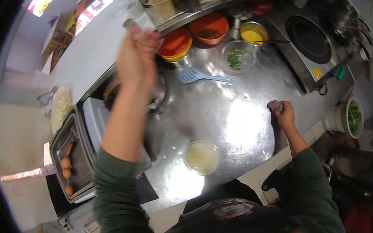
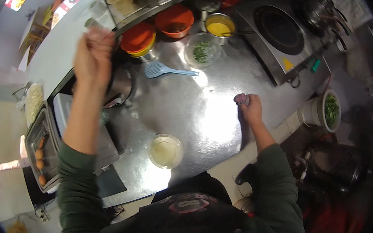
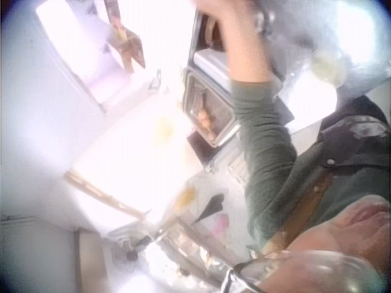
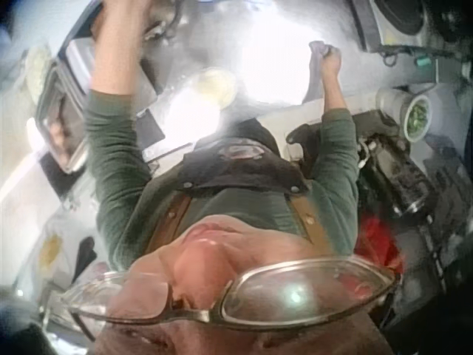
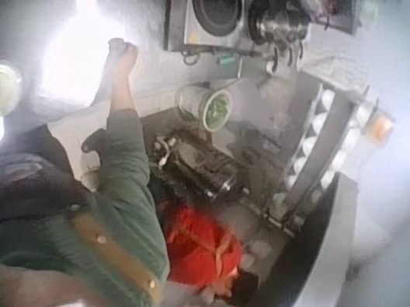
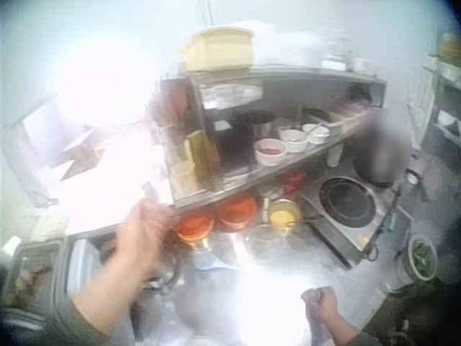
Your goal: The person assembles a flatbread wrap by adding cooked meat and sauce, then wraps it in plastic and hands it to a customer. They then prepare a second container with meat and vegetables, and finally mix a white batter in a bowl.
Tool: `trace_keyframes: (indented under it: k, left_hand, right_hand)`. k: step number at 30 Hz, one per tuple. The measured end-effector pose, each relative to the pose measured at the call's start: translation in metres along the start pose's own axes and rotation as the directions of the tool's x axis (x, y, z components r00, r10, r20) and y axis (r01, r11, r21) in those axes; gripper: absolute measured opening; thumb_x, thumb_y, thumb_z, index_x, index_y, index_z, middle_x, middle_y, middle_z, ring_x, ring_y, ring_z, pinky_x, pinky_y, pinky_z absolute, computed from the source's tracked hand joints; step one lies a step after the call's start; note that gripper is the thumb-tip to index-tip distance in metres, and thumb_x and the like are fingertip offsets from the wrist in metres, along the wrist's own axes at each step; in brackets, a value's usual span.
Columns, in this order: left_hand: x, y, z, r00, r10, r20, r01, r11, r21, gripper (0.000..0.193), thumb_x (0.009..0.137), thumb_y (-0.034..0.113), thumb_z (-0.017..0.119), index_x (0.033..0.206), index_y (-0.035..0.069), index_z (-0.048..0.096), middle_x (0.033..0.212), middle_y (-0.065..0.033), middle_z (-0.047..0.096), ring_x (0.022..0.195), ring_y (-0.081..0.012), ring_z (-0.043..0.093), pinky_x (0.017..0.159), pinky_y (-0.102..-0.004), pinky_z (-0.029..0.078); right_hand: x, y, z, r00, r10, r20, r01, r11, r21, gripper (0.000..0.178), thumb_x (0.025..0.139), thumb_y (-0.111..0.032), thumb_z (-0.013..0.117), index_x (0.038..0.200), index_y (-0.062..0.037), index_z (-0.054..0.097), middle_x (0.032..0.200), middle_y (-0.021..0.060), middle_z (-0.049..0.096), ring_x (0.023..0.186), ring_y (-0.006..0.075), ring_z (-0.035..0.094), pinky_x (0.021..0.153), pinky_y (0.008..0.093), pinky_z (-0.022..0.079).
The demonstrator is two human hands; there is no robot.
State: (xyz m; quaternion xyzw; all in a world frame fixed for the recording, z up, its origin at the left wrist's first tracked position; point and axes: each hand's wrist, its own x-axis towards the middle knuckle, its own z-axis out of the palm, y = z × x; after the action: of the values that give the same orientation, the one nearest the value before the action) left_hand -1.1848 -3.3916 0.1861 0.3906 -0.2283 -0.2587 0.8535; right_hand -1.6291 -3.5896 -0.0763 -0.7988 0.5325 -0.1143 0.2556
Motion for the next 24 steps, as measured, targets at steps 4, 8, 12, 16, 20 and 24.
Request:
trace_keyframes:
  k: [4, 8, 12, 16, 20, 24]
  left_hand:
    - [-0.075, -0.031, 0.041, 0.841, -0.509, -0.180, 0.427, 0.831, -0.355, 0.042, 0.108, 0.032, 0.036, 0.122, -0.004, 0.055, 0.116, -0.0192, 0.060, 0.109, -0.0337, 0.058, 0.101, -0.0446, 0.048]
    - [-0.107, -0.055, 0.053, 0.782, -0.590, -0.200, 0.485, 0.779, -0.397, 0.043, 0.108, 0.035, 0.036, 0.126, -0.001, 0.053, 0.112, -0.0162, 0.060, 0.105, -0.0313, 0.060, 0.097, -0.0424, 0.049]
    - [-0.136, -0.082, 0.060, 0.720, -0.632, -0.287, 0.567, 0.774, -0.283, 0.042, 0.108, 0.035, 0.038, 0.127, 0.000, 0.053, 0.113, -0.0157, 0.060, 0.102, -0.0289, 0.062, 0.094, -0.0395, 0.051]
    - [-0.189, -0.092, 0.041, 0.731, -0.660, -0.172, 0.619, 0.748, -0.239, 0.040, 0.106, 0.033, 0.045, 0.129, 0.001, 0.054, 0.117, -0.0155, 0.062, 0.104, -0.0251, 0.063, 0.093, -0.0368, 0.051]
    - [-0.246, -0.080, -0.042, 0.795, -0.457, -0.399, 0.522, 0.850, 0.068, 0.034, 0.104, 0.030, 0.053, 0.125, 0.003, 0.060, 0.118, -0.0095, 0.065, 0.103, -0.0215, 0.063, 0.093, -0.0331, 0.048]
    - [-0.325, -0.064, -0.126, 0.754, -0.301, -0.583, 0.609, 0.653, 0.450, 0.040, 0.103, 0.032, 0.056, 0.130, 0.004, 0.058, 0.106, -0.0068, 0.063, 0.092, -0.0164, 0.062, 0.083, -0.0292, 0.049]
  right_hand:
    - [-0.047, -0.096, -0.024, 0.988, -0.155, -0.016, 0.142, 0.851, 0.506, 0.055, 0.075, -0.014, 0.072, 0.125, -0.0007, 0.056, 0.112, 0.0205, 0.066, 0.108, 0.0345, 0.066, 0.096, 0.0389, 0.051]
    - [-0.093, -0.195, -0.072, 0.860, -0.482, -0.169, 0.463, 0.595, 0.657, 0.061, 0.073, -0.013, 0.077, 0.130, -0.0095, 0.056, 0.130, 0.0185, 0.055, 0.118, 0.0326, 0.059, 0.101, 0.0390, 0.047]
    - [-0.130, -0.254, -0.087, 0.702, -0.704, -0.105, 0.630, 0.545, 0.553, 0.046, 0.073, -0.007, 0.077, 0.117, -0.0086, 0.063, 0.134, 0.0161, 0.051, 0.122, 0.0371, 0.054, 0.102, 0.0432, 0.047]
    - [-0.115, -0.238, -0.041, 0.749, -0.648, -0.137, 0.609, 0.593, 0.527, 0.041, 0.074, -0.003, 0.072, 0.114, -0.0082, 0.063, 0.125, 0.0158, 0.055, 0.116, 0.0379, 0.056, 0.100, 0.0436, 0.047]
    - [-0.068, -0.129, -0.030, 0.941, -0.338, -0.004, 0.295, 0.814, 0.500, 0.039, 0.080, -0.013, 0.072, 0.116, -0.0031, 0.063, 0.120, 0.0181, 0.059, 0.112, 0.0352, 0.058, 0.098, 0.0417, 0.048]
    - [-0.045, -0.067, -0.048, 0.811, -0.566, -0.147, 0.512, 0.809, -0.289, 0.045, 0.082, -0.018, 0.076, 0.121, -0.0015, 0.063, 0.131, 0.0191, 0.058, 0.114, 0.0373, 0.059, 0.099, 0.0445, 0.047]
